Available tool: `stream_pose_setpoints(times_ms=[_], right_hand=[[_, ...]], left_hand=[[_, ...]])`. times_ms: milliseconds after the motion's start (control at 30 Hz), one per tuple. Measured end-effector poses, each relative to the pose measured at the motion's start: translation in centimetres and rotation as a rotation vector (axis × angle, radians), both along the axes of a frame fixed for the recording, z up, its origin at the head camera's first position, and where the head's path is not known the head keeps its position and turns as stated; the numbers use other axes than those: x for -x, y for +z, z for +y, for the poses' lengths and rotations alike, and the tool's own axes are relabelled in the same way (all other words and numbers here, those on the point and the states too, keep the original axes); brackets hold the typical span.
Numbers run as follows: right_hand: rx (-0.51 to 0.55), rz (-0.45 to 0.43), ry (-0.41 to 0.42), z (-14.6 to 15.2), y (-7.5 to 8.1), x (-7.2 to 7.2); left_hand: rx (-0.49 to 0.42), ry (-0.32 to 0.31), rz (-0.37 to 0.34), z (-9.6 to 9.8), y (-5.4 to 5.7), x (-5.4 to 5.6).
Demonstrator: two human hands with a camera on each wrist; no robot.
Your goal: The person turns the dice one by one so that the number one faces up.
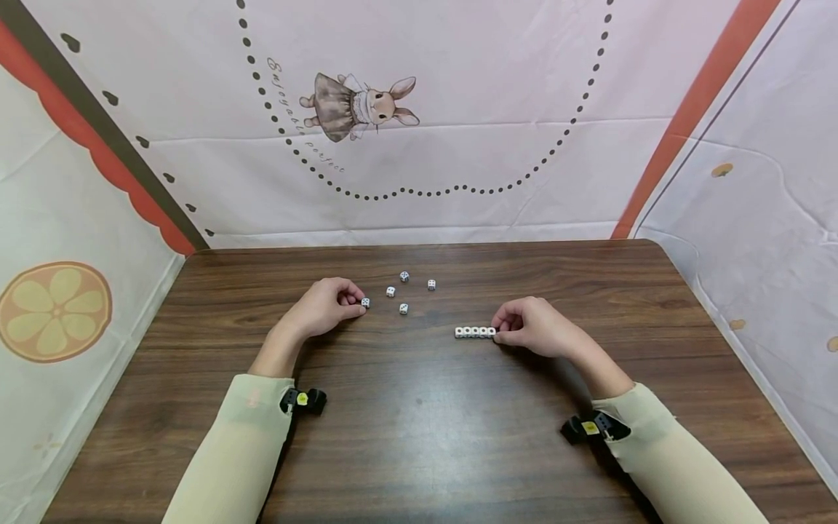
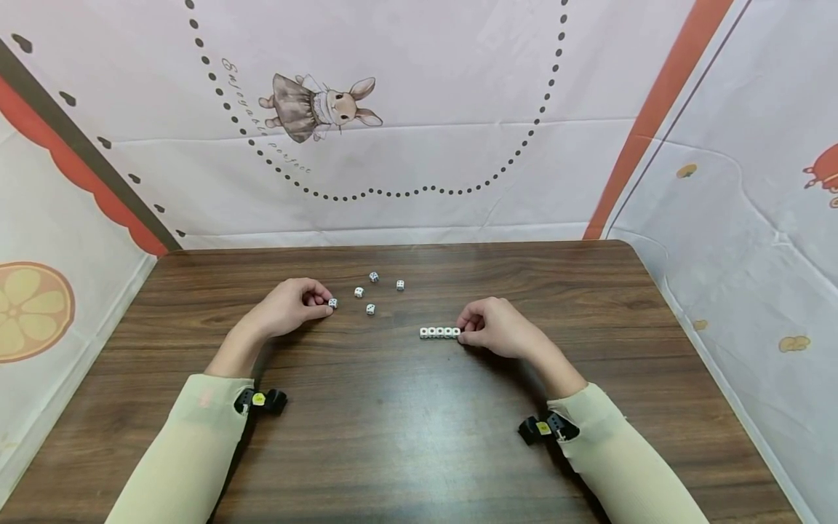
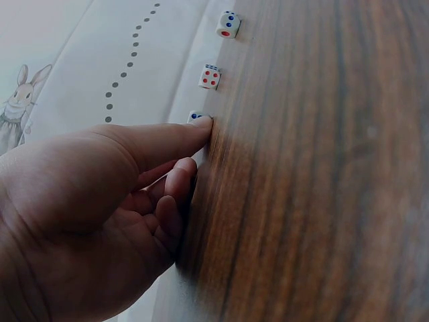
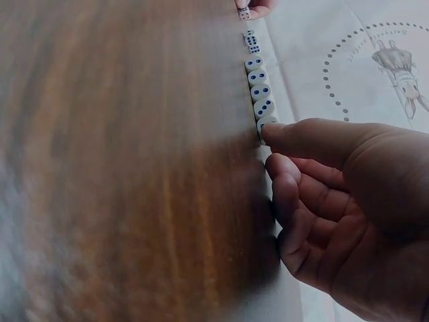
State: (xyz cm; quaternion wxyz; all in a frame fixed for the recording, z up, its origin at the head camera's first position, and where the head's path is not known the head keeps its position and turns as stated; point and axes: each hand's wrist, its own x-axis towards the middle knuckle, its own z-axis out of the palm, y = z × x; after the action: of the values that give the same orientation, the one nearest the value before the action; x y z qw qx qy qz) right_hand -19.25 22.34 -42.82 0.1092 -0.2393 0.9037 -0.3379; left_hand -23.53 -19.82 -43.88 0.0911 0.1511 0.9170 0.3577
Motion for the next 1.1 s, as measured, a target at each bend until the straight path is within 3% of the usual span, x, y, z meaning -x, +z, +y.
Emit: stream_pose_setpoints(times_ms=[1100], right_hand=[[0.016,0.007,-0.007,-0.03,0.02,-0.01]], left_hand=[[0.011,0.004,-0.002,0.02,0.02,0.15]])
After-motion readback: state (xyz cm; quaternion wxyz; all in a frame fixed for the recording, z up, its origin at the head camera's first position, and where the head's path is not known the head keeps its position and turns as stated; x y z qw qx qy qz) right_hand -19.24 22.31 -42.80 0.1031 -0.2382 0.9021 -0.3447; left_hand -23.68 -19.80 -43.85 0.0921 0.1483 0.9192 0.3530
